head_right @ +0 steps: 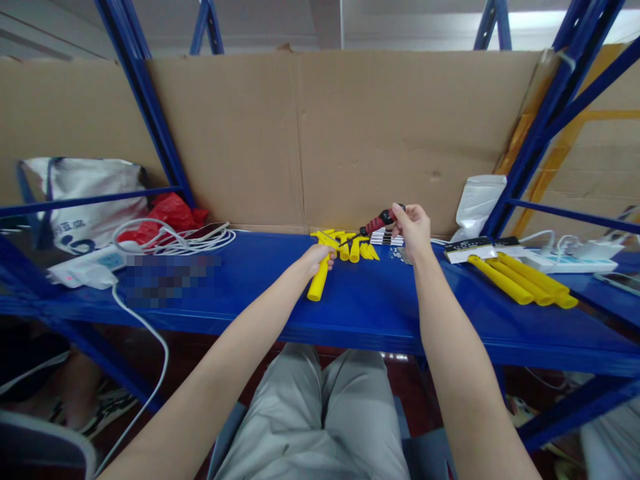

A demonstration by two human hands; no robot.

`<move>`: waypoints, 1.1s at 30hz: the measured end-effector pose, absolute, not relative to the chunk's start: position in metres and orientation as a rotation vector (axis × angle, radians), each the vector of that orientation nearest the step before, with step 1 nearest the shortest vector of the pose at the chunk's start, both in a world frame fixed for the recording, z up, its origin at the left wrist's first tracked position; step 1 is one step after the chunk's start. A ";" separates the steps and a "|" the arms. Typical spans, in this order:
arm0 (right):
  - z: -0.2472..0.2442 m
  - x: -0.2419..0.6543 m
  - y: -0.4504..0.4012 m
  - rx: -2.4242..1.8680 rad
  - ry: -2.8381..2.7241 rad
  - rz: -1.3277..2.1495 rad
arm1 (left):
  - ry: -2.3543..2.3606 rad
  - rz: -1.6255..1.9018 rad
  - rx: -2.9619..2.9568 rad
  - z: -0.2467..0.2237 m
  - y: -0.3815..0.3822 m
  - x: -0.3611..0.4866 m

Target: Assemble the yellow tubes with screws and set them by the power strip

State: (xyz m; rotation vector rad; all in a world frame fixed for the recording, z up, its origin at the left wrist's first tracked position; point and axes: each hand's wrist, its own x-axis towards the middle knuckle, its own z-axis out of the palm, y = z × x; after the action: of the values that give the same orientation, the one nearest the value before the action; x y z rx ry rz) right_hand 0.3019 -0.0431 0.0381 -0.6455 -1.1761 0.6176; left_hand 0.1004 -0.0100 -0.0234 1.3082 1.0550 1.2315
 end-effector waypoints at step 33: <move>0.038 0.307 -0.048 -0.663 -1.061 0.915 | 1.113 1.211 1.263 -0.015 -0.019 0.101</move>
State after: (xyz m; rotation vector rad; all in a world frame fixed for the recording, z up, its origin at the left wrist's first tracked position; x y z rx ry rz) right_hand 0.3067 -0.0478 0.0377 -0.6627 -1.0606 0.9149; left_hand 0.1006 -0.0188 -0.0152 1.2631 1.1133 1.2108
